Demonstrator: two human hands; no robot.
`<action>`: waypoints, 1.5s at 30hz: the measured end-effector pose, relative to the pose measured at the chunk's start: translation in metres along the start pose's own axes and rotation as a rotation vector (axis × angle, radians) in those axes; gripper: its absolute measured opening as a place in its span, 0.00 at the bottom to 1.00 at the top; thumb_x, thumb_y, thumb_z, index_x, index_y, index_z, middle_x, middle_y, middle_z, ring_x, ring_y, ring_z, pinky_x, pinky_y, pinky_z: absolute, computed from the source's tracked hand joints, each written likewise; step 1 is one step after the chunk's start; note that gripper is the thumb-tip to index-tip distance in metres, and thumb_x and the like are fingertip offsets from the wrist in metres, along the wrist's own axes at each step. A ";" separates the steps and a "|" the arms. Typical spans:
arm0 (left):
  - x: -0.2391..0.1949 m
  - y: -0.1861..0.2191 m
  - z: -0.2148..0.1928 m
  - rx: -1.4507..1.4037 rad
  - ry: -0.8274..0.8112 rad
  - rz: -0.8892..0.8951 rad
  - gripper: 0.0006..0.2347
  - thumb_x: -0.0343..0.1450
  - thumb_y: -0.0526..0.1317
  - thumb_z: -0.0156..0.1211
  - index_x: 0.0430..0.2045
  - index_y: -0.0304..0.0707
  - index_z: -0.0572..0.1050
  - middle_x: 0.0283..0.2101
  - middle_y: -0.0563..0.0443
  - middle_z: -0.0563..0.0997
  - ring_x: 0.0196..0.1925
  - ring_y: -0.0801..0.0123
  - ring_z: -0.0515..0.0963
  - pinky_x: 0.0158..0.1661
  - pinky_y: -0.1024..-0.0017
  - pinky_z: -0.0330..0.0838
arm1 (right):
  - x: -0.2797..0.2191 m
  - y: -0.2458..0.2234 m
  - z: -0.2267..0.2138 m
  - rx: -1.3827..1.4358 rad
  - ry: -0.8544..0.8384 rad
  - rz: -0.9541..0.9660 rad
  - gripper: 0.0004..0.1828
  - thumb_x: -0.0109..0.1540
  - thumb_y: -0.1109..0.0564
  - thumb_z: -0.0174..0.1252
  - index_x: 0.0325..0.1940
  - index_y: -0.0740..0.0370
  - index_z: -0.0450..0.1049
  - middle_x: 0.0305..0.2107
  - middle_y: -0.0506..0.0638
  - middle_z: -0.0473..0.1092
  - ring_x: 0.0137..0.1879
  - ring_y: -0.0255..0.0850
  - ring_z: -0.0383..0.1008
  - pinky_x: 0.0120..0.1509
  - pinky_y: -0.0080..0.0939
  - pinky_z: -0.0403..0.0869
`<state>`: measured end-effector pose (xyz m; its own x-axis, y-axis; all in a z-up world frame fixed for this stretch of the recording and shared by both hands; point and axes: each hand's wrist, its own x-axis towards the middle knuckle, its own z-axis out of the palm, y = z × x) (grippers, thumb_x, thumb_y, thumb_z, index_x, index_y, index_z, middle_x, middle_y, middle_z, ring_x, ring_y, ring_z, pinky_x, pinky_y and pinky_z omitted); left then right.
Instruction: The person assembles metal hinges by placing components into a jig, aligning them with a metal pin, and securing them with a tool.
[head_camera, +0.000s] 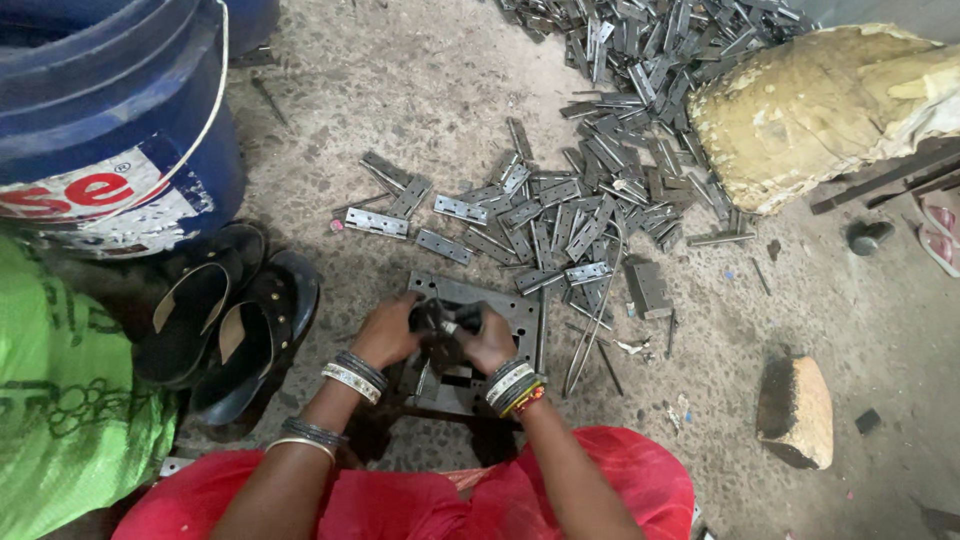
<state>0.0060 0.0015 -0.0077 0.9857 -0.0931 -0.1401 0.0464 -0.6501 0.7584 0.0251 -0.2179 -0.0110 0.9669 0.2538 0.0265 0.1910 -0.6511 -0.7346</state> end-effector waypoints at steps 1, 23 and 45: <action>0.000 -0.007 0.006 0.031 0.015 0.022 0.25 0.59 0.42 0.74 0.48 0.33 0.75 0.49 0.28 0.78 0.52 0.36 0.77 0.51 0.50 0.73 | 0.007 -0.004 0.001 -0.088 0.050 -0.007 0.18 0.55 0.55 0.68 0.43 0.68 0.75 0.35 0.62 0.78 0.43 0.57 0.81 0.49 0.52 0.77; 0.004 -0.008 0.008 0.007 -0.083 0.073 0.21 0.58 0.41 0.75 0.44 0.40 0.78 0.46 0.36 0.80 0.50 0.42 0.80 0.50 0.52 0.74 | 0.172 0.072 0.040 -0.676 -0.124 -0.084 0.17 0.64 0.52 0.57 0.56 0.57 0.72 0.41 0.67 0.76 0.47 0.63 0.78 0.51 0.61 0.76; -0.004 0.001 -0.002 0.095 -0.114 0.025 0.23 0.63 0.45 0.72 0.51 0.38 0.74 0.51 0.36 0.80 0.54 0.43 0.78 0.54 0.53 0.73 | 0.004 0.047 -0.014 -0.705 0.074 0.143 0.23 0.58 0.63 0.53 0.57 0.60 0.65 0.47 0.63 0.74 0.50 0.63 0.76 0.49 0.60 0.76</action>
<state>0.0028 0.0022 -0.0052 0.9613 -0.1919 -0.1977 0.0013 -0.7143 0.6999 0.0405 -0.2575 -0.0354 0.9947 0.0990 0.0273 0.1016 -0.9872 -0.1231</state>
